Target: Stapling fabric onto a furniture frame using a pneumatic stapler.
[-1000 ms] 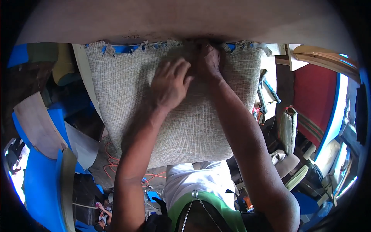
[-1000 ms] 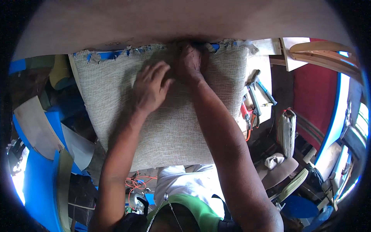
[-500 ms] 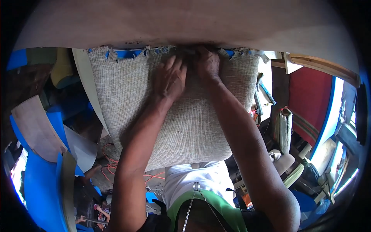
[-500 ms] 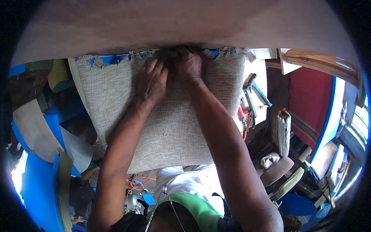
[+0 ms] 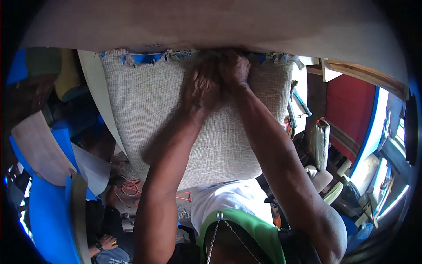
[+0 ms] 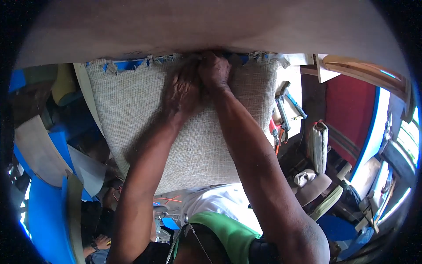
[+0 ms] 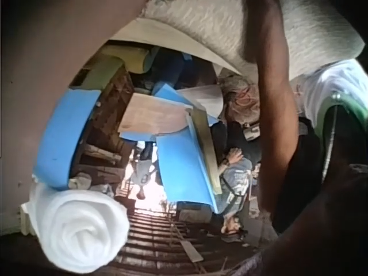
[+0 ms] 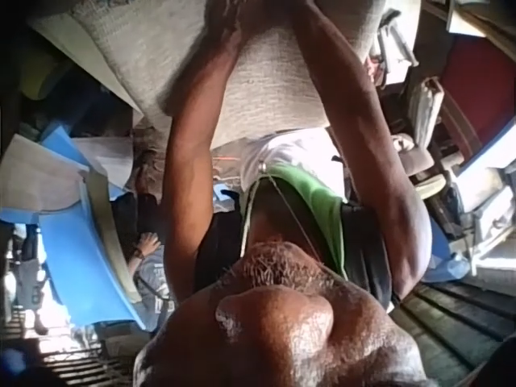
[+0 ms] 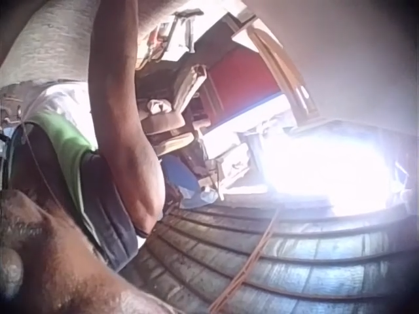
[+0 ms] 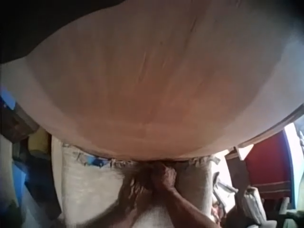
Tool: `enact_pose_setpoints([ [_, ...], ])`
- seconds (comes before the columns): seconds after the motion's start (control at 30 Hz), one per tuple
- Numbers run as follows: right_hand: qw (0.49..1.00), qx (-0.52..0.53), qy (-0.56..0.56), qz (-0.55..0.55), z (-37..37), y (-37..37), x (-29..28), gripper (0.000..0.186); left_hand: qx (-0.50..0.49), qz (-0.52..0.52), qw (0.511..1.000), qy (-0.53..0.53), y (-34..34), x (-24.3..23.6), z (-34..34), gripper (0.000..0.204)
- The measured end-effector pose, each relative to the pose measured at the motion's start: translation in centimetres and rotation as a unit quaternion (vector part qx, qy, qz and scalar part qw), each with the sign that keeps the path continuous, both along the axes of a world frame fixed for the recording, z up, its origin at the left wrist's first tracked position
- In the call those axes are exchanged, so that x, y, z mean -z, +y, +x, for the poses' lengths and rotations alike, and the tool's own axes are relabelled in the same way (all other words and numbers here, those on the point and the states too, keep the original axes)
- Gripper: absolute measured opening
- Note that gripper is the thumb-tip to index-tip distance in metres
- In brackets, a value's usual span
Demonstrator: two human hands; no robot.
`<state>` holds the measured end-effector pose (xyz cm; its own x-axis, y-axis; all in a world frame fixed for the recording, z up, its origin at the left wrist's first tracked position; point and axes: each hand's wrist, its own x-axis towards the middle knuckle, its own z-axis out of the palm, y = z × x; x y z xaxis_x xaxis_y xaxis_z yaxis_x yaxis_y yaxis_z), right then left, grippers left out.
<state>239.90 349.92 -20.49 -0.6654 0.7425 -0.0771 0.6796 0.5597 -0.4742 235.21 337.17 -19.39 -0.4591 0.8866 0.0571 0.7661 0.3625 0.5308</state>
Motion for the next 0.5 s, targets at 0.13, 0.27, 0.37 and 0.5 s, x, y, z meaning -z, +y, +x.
enact_pose_setpoints([
  [0.13,0.992,-0.045,0.113,0.03,0.2,0.0,-0.4,0.017,-0.004,0.018,0.998,0.066,-0.1,0.2,0.2,0.057],
  [0.27,0.989,-0.104,0.084,0.065,1.1,0.3,-1.4,0.015,0.025,-0.088,0.993,0.08,0.4,-0.2,0.4,0.063],
  [0.37,0.981,-0.14,0.024,0.135,2.6,-2.8,-4.6,0.022,0.015,-0.096,0.986,0.134,-0.7,1.1,0.2,0.067],
  [0.5,0.971,-0.208,-0.032,0.111,7.6,-6.6,-5.4,0.044,0.058,-0.084,0.984,0.149,-1.2,2.5,-0.5,0.068],
])
